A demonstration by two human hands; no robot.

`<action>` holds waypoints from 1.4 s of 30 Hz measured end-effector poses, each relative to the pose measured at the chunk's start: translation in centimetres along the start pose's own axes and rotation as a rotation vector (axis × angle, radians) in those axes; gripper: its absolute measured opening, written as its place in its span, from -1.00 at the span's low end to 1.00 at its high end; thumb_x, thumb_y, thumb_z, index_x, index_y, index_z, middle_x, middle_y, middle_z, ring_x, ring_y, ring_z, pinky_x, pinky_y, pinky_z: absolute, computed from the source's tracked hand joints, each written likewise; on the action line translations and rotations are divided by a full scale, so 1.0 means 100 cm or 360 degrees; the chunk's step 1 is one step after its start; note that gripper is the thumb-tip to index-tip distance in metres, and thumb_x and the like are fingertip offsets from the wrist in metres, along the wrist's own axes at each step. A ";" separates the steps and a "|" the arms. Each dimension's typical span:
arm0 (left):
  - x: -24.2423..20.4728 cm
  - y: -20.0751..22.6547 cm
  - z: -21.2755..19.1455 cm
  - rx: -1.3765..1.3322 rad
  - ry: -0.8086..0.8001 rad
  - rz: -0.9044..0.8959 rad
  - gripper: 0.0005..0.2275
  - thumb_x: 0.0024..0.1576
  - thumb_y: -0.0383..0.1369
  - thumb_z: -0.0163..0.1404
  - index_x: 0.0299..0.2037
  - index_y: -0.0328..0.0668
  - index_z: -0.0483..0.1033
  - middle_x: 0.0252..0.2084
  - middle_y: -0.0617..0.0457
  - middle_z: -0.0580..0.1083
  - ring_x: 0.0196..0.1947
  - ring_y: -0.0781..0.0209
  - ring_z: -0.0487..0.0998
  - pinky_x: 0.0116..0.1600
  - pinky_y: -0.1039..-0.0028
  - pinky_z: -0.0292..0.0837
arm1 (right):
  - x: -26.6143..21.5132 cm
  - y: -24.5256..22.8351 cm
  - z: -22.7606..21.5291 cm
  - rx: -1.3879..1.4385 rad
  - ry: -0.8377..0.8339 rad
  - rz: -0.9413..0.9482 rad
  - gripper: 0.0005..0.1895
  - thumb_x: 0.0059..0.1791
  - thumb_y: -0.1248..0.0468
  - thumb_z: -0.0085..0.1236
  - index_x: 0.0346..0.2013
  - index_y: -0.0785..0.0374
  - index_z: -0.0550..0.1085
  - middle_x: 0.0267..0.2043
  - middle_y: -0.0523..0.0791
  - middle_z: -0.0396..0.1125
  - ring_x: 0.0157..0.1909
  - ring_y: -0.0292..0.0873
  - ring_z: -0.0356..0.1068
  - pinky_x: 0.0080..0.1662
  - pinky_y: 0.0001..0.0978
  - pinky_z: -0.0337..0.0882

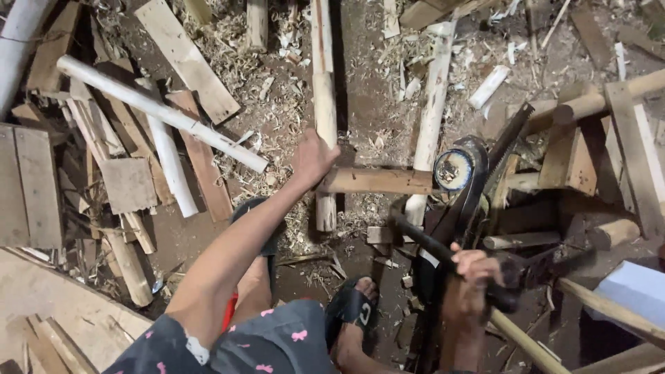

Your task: Assembling wooden furniture by hammering nails into planks and supports.

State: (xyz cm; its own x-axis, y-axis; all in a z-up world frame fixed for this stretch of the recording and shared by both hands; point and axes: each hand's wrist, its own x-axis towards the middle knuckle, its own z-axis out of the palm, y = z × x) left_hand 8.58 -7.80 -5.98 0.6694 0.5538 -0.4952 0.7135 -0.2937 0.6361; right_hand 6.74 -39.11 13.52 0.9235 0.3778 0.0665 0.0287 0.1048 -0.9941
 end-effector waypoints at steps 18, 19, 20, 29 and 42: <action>-0.050 0.033 -0.030 0.0333 0.0068 0.1128 -0.66 0.07 -0.23 0.04 -0.12 -0.32 0.28 -0.20 -0.14 0.39 -0.19 0.04 0.41 -0.04 0.26 0.42 | -0.180 0.063 -0.192 0.1139 0.0293 0.1294 -0.22 -0.25 0.46 0.36 0.18 0.10 0.19 -0.06 0.22 0.29 -0.06 0.09 0.37 -0.07 -0.18 0.48; -0.049 0.030 -0.015 0.0323 0.0063 0.1122 -0.66 0.07 -0.23 0.04 -0.12 -0.32 0.28 -0.20 -0.14 0.39 -0.19 0.04 0.41 -0.04 0.26 0.42 | -0.172 0.049 -0.175 0.1129 0.0297 0.1301 -0.22 -0.25 0.46 0.36 0.18 0.10 0.19 -0.06 0.22 0.29 -0.06 0.09 0.37 -0.07 -0.18 0.48; -0.042 0.032 -0.002 0.0546 -0.0017 0.1367 -0.62 0.09 -0.02 -0.15 -0.27 -0.25 0.34 -0.31 -0.07 0.39 -0.24 0.08 0.37 -0.06 0.28 0.39 | -0.156 0.042 -0.158 0.0920 0.0186 0.1470 -0.49 -0.14 0.25 0.06 0.09 0.31 0.25 -0.10 0.22 0.30 -0.16 0.14 0.38 -0.16 -0.12 0.43; -0.003 0.056 0.071 0.0575 -0.1588 0.0703 -0.37 -0.10 -0.11 0.09 0.17 -0.17 0.21 -0.05 -0.01 0.40 -0.14 0.12 0.45 0.05 0.37 0.39 | -0.088 0.023 -0.002 0.0119 0.0231 0.2367 -0.18 -0.26 0.58 -0.07 0.23 -0.06 0.09 -0.24 0.09 0.21 -0.57 -0.12 0.19 -0.55 -0.40 0.21; -0.109 0.124 -0.013 -0.0554 -0.1783 -0.0105 -0.59 0.15 -0.43 -0.08 0.24 -0.09 0.26 -0.35 0.03 0.46 -0.81 0.48 0.13 -0.76 0.70 0.10 | -0.205 0.083 -0.033 -0.0341 0.0379 0.2080 -0.74 -0.13 0.33 0.16 -0.21 0.41 0.40 -0.78 -0.02 0.11 -0.79 -0.11 0.04 -0.64 -0.30 0.07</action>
State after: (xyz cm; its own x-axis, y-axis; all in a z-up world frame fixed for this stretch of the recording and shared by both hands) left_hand 9.87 -16.44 8.06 0.5651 -0.4859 -0.6668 0.7749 0.0351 0.6311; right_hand -10.65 -49.01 3.65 0.3629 -0.0803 -0.9283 -0.8790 -0.3600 -0.3125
